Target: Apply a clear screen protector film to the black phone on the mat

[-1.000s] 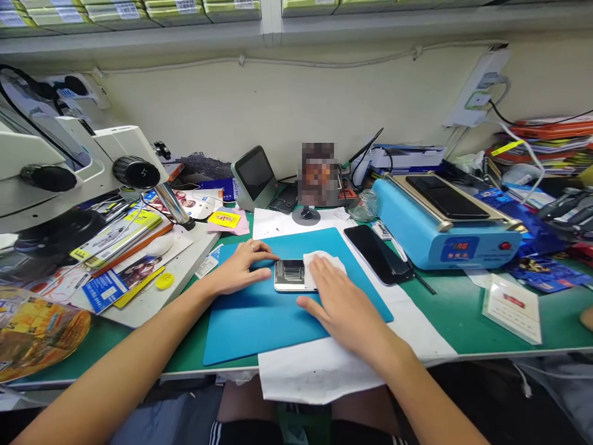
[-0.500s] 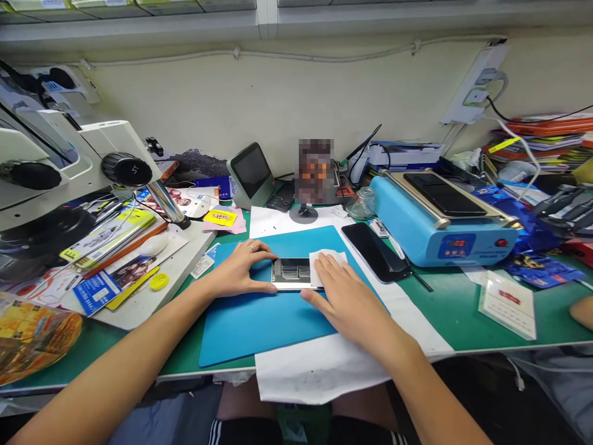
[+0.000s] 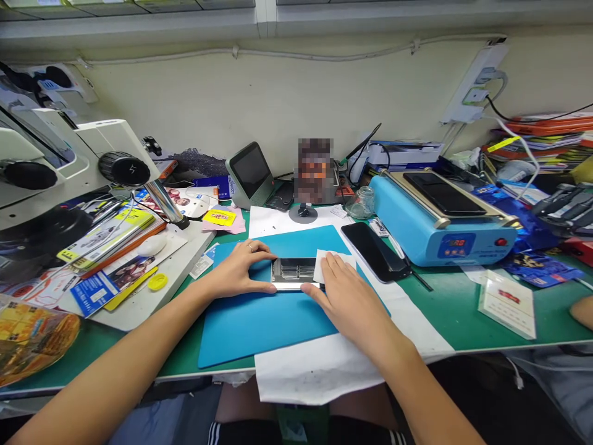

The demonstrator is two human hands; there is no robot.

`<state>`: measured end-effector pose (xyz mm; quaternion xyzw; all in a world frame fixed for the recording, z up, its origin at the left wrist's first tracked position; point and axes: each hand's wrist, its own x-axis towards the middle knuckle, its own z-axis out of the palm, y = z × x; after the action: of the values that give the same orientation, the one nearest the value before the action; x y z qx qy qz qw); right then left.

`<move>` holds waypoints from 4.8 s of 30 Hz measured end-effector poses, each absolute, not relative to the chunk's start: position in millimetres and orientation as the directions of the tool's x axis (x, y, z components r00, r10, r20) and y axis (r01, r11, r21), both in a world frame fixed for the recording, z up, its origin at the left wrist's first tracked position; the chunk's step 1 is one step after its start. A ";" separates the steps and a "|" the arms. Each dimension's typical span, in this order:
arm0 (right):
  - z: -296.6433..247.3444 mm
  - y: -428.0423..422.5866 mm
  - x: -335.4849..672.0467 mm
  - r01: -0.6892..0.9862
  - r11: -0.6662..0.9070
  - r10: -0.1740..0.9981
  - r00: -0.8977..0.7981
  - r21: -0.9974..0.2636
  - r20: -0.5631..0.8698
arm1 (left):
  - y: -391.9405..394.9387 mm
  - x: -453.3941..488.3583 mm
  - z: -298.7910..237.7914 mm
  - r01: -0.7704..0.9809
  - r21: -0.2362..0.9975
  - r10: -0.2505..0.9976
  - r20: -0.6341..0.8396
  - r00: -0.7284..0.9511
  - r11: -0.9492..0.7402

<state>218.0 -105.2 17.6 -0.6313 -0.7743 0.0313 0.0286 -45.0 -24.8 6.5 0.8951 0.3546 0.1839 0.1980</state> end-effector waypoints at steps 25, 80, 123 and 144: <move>19.5 -110.1 179.2 0.926 0.327 0.943 -0.334 -0.191 -0.006 | -24.3 -43.2 5.3 0.560 0.505 0.720 0.198 0.666 -0.657; 9.4 -109.9 269.9 0.847 0.449 0.893 -0.411 -0.286 0.183 | -35.1 -32.4 5.1 0.582 0.446 0.716 0.237 0.656 -0.680; 12.7 -18.5 163.6 0.567 0.630 0.762 -0.585 -0.531 0.279 | -24.8 -43.8 11.3 0.553 0.573 0.747 0.166 0.644 -0.604; 13.2 -17.9 160.3 0.585 0.626 0.747 -0.640 -0.516 0.180 | -25.6 -44.3 8.1 0.517 0.625 0.750 0.174 0.638 -0.585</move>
<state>160.3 -17.9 13.2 -0.3780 -0.8808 0.2106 0.1924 -44.3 -25.6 8.1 0.8637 0.3667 0.2157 0.2702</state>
